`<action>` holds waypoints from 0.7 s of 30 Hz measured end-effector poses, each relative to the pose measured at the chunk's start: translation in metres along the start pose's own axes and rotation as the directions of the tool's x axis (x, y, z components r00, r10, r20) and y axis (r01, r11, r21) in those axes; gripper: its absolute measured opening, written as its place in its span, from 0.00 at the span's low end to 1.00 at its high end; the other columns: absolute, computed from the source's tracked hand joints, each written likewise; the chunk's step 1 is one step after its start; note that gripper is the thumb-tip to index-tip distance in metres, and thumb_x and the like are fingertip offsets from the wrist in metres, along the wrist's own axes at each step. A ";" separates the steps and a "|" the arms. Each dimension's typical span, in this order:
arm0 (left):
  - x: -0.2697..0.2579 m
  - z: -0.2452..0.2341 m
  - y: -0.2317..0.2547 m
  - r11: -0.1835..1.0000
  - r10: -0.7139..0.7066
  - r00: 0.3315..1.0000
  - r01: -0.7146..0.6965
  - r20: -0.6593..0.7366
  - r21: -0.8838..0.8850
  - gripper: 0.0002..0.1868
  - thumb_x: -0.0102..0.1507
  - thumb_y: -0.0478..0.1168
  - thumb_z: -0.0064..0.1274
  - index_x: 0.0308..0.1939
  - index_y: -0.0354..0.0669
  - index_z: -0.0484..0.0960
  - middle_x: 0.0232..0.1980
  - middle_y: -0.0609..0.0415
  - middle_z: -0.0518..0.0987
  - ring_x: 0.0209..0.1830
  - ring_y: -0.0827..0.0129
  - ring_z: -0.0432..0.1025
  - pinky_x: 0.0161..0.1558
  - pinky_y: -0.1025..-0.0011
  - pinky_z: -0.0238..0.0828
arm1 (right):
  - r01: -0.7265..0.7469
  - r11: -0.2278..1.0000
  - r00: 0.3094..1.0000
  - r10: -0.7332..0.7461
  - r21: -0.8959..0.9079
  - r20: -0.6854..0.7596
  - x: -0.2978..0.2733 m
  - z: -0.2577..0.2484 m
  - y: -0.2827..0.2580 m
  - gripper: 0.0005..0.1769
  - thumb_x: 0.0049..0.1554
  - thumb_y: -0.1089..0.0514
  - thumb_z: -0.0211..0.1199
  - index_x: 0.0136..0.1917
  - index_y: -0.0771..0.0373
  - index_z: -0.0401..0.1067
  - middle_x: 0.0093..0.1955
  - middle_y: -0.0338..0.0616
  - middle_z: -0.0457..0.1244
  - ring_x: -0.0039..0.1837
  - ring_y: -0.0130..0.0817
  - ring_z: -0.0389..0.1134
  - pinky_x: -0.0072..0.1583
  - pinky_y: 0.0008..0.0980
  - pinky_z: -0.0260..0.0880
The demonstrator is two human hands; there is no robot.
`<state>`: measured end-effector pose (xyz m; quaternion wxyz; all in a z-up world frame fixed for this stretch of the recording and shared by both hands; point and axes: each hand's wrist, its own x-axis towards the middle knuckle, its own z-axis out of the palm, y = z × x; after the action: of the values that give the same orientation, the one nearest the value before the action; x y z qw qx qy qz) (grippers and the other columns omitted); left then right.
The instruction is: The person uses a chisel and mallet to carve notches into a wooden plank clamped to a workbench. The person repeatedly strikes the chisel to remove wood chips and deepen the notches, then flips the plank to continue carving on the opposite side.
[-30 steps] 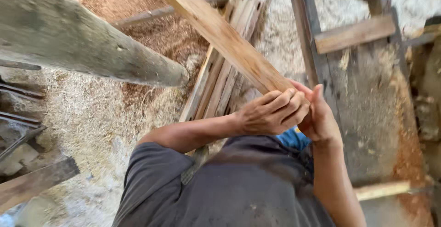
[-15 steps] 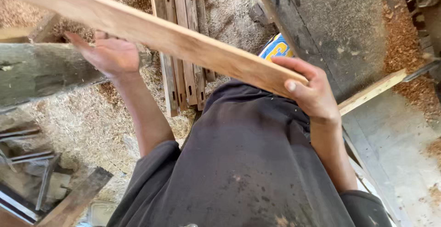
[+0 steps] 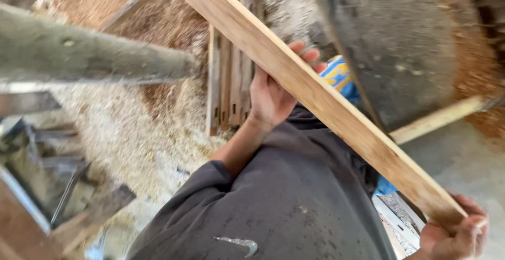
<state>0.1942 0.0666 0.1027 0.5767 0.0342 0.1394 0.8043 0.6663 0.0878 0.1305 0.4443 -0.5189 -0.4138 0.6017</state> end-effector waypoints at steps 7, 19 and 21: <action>0.041 0.018 -0.063 0.905 -0.318 0.919 0.368 -0.232 0.215 0.45 0.70 0.72 0.26 0.76 0.39 0.61 0.71 0.44 0.71 0.72 0.50 0.66 0.71 0.52 0.61 | 0.346 0.938 0.847 -0.318 -0.014 -0.426 -0.045 -0.042 0.041 0.19 0.73 0.49 0.57 0.45 0.64 0.65 0.52 0.55 0.67 0.58 0.46 0.69 0.65 0.48 0.69; 0.094 0.057 -0.020 0.272 -0.302 0.789 0.609 -0.535 0.745 0.41 0.69 0.69 0.30 0.49 0.32 0.80 0.41 0.43 0.85 0.36 0.57 0.83 0.39 0.58 0.79 | 0.204 0.974 0.814 -0.227 -0.103 -0.534 -0.055 0.023 0.034 0.12 0.73 0.58 0.55 0.46 0.62 0.70 0.50 0.44 0.69 0.54 0.28 0.70 0.64 0.30 0.71; 0.094 0.087 -0.014 -0.115 -0.285 0.835 0.458 -0.471 0.882 0.33 0.69 0.62 0.39 0.44 0.35 0.85 0.35 0.45 0.87 0.31 0.63 0.84 0.35 0.63 0.83 | 0.120 0.986 0.834 -0.163 -0.115 -0.528 -0.054 0.034 0.028 0.15 0.80 0.61 0.58 0.48 0.62 0.66 0.57 0.50 0.71 0.56 0.27 0.68 0.58 0.24 0.64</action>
<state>0.1944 0.1745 0.1723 0.5752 0.3325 0.6944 0.2766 0.6335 0.0277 0.1217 0.5650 -0.6507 -0.3337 0.3822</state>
